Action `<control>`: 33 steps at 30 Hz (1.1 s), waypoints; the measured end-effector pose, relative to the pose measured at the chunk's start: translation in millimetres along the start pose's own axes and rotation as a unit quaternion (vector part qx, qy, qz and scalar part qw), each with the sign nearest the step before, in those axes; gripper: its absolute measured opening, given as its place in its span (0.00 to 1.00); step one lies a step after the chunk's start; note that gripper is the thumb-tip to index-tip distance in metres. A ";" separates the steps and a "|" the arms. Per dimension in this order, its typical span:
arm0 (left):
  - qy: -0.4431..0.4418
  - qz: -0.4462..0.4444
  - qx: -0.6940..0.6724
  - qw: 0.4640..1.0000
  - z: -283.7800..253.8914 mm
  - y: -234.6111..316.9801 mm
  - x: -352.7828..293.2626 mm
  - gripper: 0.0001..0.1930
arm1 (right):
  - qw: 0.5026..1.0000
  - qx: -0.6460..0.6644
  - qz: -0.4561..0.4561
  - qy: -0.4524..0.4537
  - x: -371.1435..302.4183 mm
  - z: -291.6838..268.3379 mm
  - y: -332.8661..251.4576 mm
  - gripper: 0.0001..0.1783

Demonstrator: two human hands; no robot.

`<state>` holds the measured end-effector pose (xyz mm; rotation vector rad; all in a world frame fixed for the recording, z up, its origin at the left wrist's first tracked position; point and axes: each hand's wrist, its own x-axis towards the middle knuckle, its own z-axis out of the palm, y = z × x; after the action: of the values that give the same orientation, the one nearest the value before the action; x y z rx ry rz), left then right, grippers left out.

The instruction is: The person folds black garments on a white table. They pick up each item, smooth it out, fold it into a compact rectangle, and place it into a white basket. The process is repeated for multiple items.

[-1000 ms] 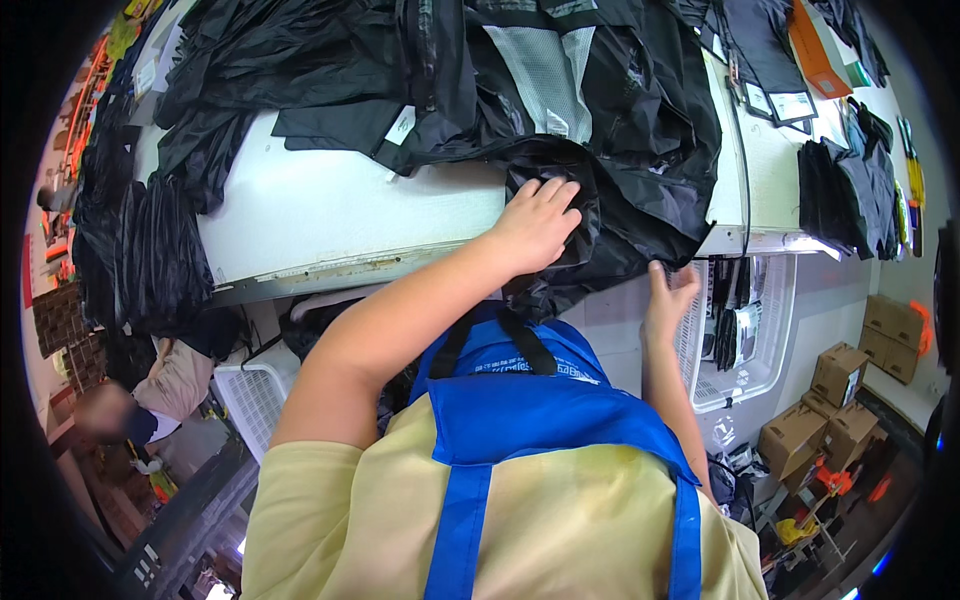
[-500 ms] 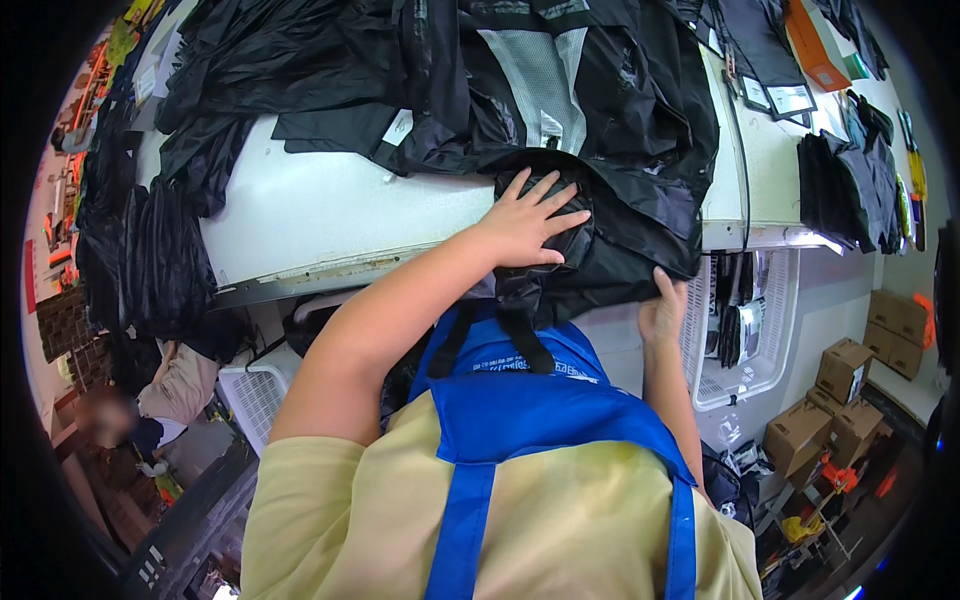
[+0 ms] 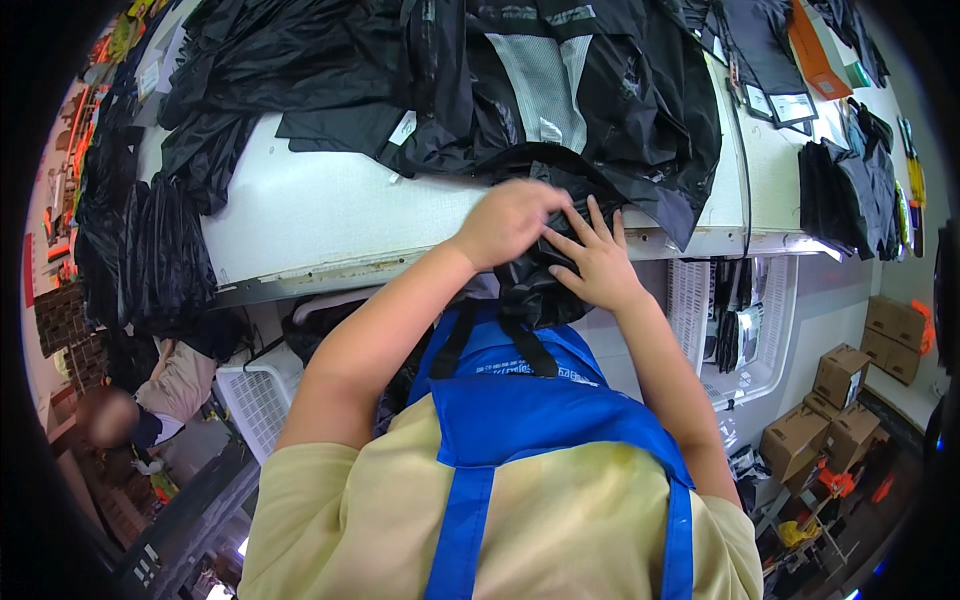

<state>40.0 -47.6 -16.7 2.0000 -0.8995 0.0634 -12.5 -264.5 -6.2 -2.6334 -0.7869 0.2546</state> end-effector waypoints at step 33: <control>-0.066 -0.053 0.299 0.950 38.9 46.3 -41.4 0.07 | 0.967 0.058 0.222 0.114 18.1 -13.0 -12.2 0.21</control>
<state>-30.1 -68.3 -21.4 2.6403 -0.9283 0.1603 0.0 -249.0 9.4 -2.6333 -0.0972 0.1060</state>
